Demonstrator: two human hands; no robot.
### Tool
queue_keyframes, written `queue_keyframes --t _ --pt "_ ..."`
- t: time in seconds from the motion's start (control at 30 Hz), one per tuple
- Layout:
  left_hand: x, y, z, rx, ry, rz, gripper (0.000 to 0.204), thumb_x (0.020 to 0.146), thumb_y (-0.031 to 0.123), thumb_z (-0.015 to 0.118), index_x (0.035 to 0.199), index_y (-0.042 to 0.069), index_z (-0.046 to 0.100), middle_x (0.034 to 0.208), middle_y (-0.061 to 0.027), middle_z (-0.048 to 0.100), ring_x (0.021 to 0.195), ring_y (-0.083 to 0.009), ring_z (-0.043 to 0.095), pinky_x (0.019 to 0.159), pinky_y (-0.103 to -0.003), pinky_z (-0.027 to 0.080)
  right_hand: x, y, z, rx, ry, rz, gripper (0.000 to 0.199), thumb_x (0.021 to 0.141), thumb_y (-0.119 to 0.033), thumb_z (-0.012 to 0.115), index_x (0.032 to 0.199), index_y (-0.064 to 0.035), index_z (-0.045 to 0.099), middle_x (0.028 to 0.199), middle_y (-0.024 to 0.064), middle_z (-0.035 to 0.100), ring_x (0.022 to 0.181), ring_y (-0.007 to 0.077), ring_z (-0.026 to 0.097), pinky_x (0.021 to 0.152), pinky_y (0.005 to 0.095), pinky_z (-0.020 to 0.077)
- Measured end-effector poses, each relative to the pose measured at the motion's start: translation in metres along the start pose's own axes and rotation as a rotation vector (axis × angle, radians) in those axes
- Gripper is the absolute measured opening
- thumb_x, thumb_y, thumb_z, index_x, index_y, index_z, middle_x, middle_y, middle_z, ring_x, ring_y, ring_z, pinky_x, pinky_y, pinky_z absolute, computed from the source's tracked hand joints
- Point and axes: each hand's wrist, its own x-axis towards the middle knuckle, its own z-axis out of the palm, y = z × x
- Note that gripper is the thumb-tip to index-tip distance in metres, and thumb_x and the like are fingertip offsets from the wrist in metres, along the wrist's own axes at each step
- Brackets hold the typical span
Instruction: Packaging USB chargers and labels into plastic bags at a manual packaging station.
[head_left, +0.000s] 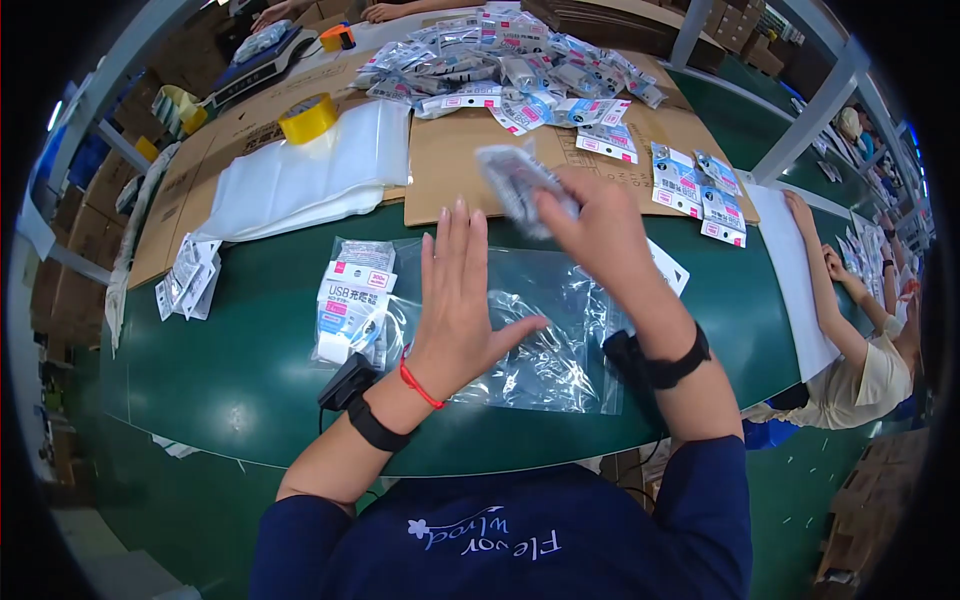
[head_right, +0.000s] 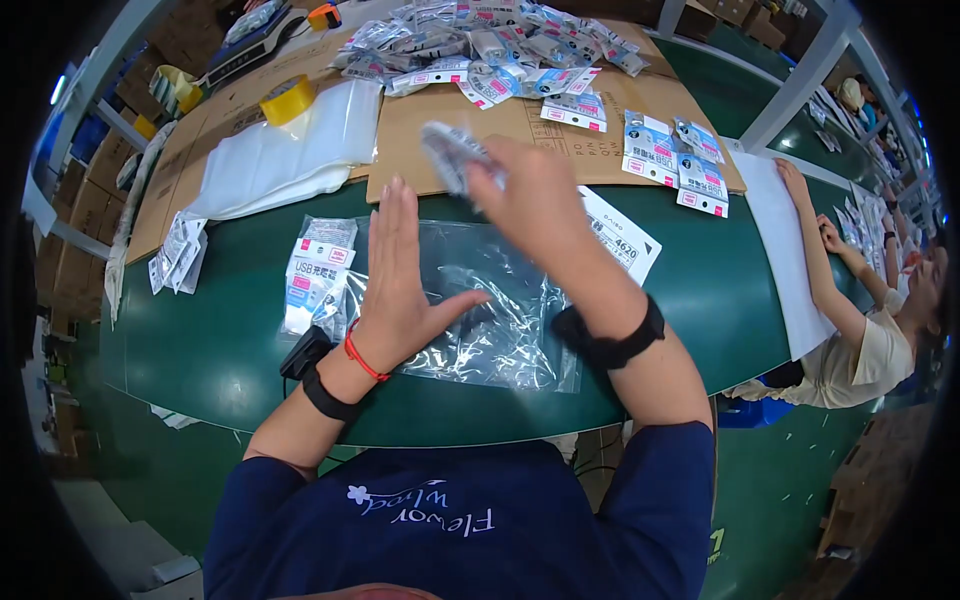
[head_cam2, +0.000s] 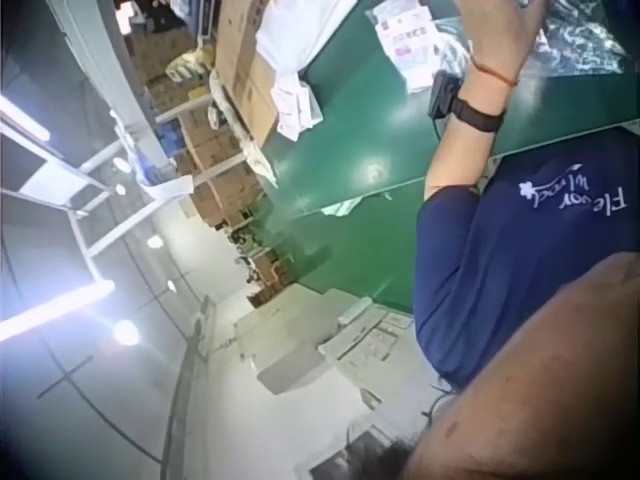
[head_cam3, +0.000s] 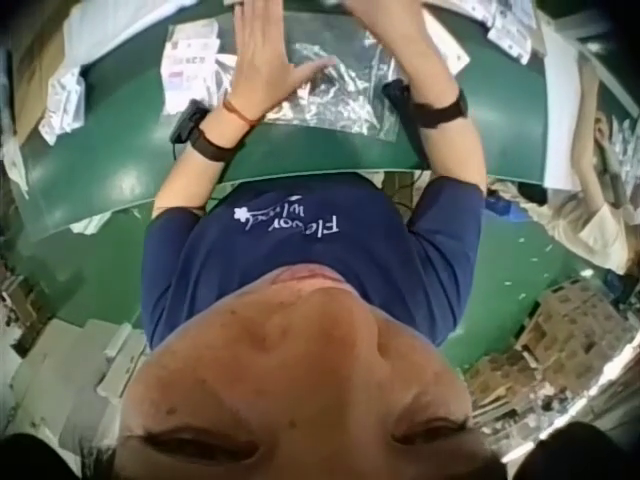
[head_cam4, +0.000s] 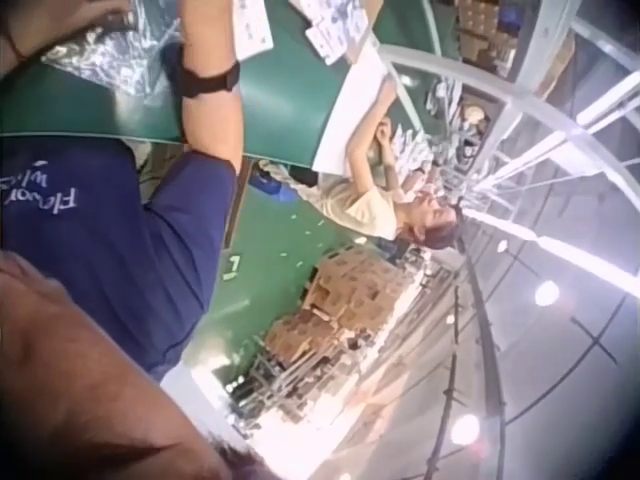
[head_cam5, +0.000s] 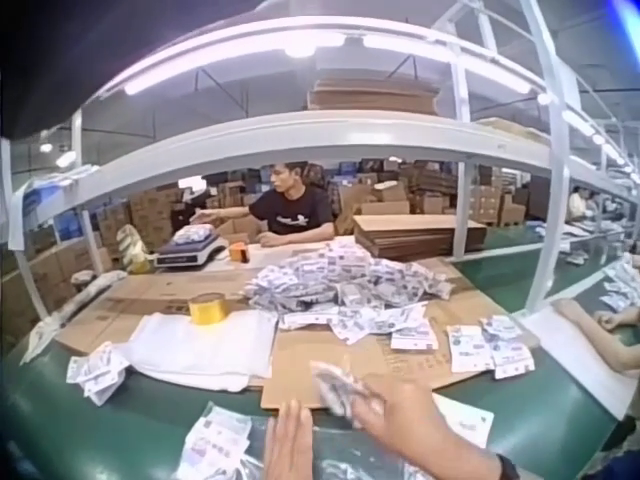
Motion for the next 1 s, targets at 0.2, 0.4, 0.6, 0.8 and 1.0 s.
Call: queue_keyframes --t 0.2,0.4,0.6,0.8,1.0 --pt "0.015 -0.026 0.003 -0.088 0.397 0.046 0.065 0.082 0.015 0.069 0.136 -0.004 0.037 0.135 -0.0232 0.044 0.126 -0.0350 0.044 0.105 -0.044 0.036 -0.024 -0.044 0.004 0.585 -0.279 0.107 0.027 0.084 -0.008 0.061 0.110 -0.0004 0.062 0.092 0.0096 0.067 0.076 0.0207 0.064 0.068 0.0318 0.0485" --pt "0.006 -0.031 -0.018 -1.497 0.353 -0.752 0.044 0.091 0.009 0.058 0.131 -0.001 0.043 0.121 -0.0149 0.057 0.109 -0.0273 0.059 0.094 -0.038 0.047 -0.011 -0.012 0.002 0.328 -0.343 -0.476 0.056 0.076 -0.002 0.064 0.130 -0.0061 0.052 0.121 0.0080 0.062 0.115 0.0283 0.055 0.102 0.0399 0.0403" --pt "0.006 -0.027 -0.018 -1.843 0.325 -0.956 0.040 0.095 0.017 0.054 0.130 0.002 0.045 0.121 -0.0142 0.058 0.109 -0.0268 0.059 0.095 -0.039 0.048 -0.022 -0.019 0.016 -0.048 -0.357 -0.634 0.061 0.069 0.000 0.067 0.129 -0.0092 0.054 0.126 0.0064 0.059 0.119 0.0324 0.051 0.107 0.0453 0.0340" --pt "0.004 -0.029 -0.021 -1.847 0.229 -0.985 0.043 0.099 0.032 0.046 0.130 0.003 0.046 0.122 -0.0126 0.058 0.110 -0.0248 0.058 0.095 -0.038 0.047 -0.028 0.008 0.011 0.549 -0.140 -0.262 0.051 0.078 -0.002 0.068 0.126 -0.0077 0.052 0.121 0.0074 0.061 0.113 0.0226 0.057 0.102 0.0425 0.0398" --pt "-0.006 -0.024 -0.016 -1.424 0.286 -0.763 0.043 0.099 0.030 0.048 0.132 0.003 0.043 0.122 -0.0102 0.057 0.110 -0.0201 0.057 0.095 -0.034 0.046 -0.009 0.030 0.009 1.178 -0.002 0.291 0.046 0.091 -0.013 0.058 0.133 -0.0019 0.043 0.127 0.0110 0.055 0.118 0.0159 0.052 0.101 0.0339 0.0408"
